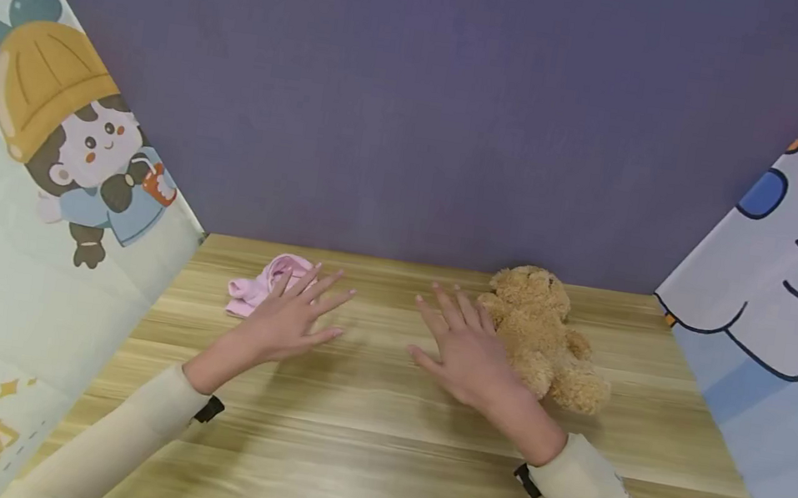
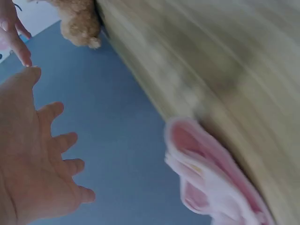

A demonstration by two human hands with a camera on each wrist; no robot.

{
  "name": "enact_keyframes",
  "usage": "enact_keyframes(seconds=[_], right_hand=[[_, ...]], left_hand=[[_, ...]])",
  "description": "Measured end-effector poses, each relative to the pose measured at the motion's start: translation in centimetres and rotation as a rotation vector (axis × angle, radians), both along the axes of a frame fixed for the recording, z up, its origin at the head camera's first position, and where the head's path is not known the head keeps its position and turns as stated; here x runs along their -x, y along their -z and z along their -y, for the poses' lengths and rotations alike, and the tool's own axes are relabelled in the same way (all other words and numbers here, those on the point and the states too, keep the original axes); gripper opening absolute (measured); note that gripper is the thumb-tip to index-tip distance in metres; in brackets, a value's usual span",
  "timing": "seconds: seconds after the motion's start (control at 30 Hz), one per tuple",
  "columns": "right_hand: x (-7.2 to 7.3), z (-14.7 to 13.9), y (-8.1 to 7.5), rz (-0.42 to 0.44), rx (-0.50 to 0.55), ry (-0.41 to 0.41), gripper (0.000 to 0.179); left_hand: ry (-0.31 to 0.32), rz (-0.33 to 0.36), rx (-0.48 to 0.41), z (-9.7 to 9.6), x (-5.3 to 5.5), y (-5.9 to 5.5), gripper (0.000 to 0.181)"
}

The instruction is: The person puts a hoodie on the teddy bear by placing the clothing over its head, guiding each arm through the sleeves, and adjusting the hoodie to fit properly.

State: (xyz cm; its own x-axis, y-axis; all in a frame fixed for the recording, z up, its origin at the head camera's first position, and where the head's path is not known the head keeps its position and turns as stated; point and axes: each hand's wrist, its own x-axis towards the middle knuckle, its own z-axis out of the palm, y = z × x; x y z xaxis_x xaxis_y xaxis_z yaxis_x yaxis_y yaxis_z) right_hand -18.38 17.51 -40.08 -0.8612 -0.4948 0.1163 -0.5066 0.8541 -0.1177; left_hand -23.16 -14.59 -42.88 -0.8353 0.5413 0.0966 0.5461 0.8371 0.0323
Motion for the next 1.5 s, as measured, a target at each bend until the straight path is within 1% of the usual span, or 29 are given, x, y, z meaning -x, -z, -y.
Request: enact_keyframes(seconds=[0.1,0.17,0.23,0.3,0.4,0.5,0.6,0.73,0.9,1.0,1.1,1.2,1.33,1.5], right_hand=[[0.1,1.0,0.6,-0.009,0.023,-0.024,0.076],[0.2,1.7,1.1,-0.014,0.036,-0.04,0.076],[0.4,2.5,1.7,-0.005,0.045,-0.053,0.076],[0.6,3.3,2.4,0.024,0.053,-0.059,0.077],[1.0,4.4,3.5,0.073,0.056,-0.056,0.078],[1.5,5.3,4.4,0.104,0.051,-0.047,0.077],[2.2,6.3,5.2,0.105,0.065,-0.053,0.073],[3.4,7.9,6.1,0.109,0.086,-0.067,0.068],[4.8,10.4,7.0,0.119,0.079,-0.069,0.067],[5.7,12.2,7.5,0.152,0.088,-0.058,0.068],[6.5,14.1,8.2,0.189,0.095,-0.038,0.069],[7.3,15.9,8.9,0.202,0.099,-0.017,0.071],[8.0,17.9,9.7,0.2,0.14,0.009,0.075],[8.6,20.1,10.4,0.179,0.186,0.063,0.077]], left_hand=[[-0.034,0.005,-0.001,1.3,0.0,0.4,0.065],[-0.061,0.0,-0.023,2.4,-0.1,0.7,0.064],[-0.09,-0.002,-0.045,3.6,-0.1,0.9,0.063],[-0.116,-0.01,-0.058,4.9,-0.2,1.4,0.063],[-0.15,0.003,-0.042,6.6,-0.2,2.2,0.063],[-0.165,0.016,-0.008,7.9,0.0,3.1,0.063],[-0.171,0.022,0.018,8.9,0.4,3.7,0.063],[-0.187,0.05,0.014,9.8,0.8,4.1,0.064],[-0.194,0.055,0.001,10.8,1.3,4.8,0.063],[-0.198,0.059,-0.007,11.3,1.5,5.4,0.062],[-0.194,0.059,-0.008,11.8,1.8,5.9,0.062],[-0.186,0.057,-0.013,12.1,2.3,6.3,0.063],[-0.188,0.055,-0.027,12.6,2.9,6.7,0.066],[-0.184,0.04,-0.071,13.1,3.6,6.9,0.069]])
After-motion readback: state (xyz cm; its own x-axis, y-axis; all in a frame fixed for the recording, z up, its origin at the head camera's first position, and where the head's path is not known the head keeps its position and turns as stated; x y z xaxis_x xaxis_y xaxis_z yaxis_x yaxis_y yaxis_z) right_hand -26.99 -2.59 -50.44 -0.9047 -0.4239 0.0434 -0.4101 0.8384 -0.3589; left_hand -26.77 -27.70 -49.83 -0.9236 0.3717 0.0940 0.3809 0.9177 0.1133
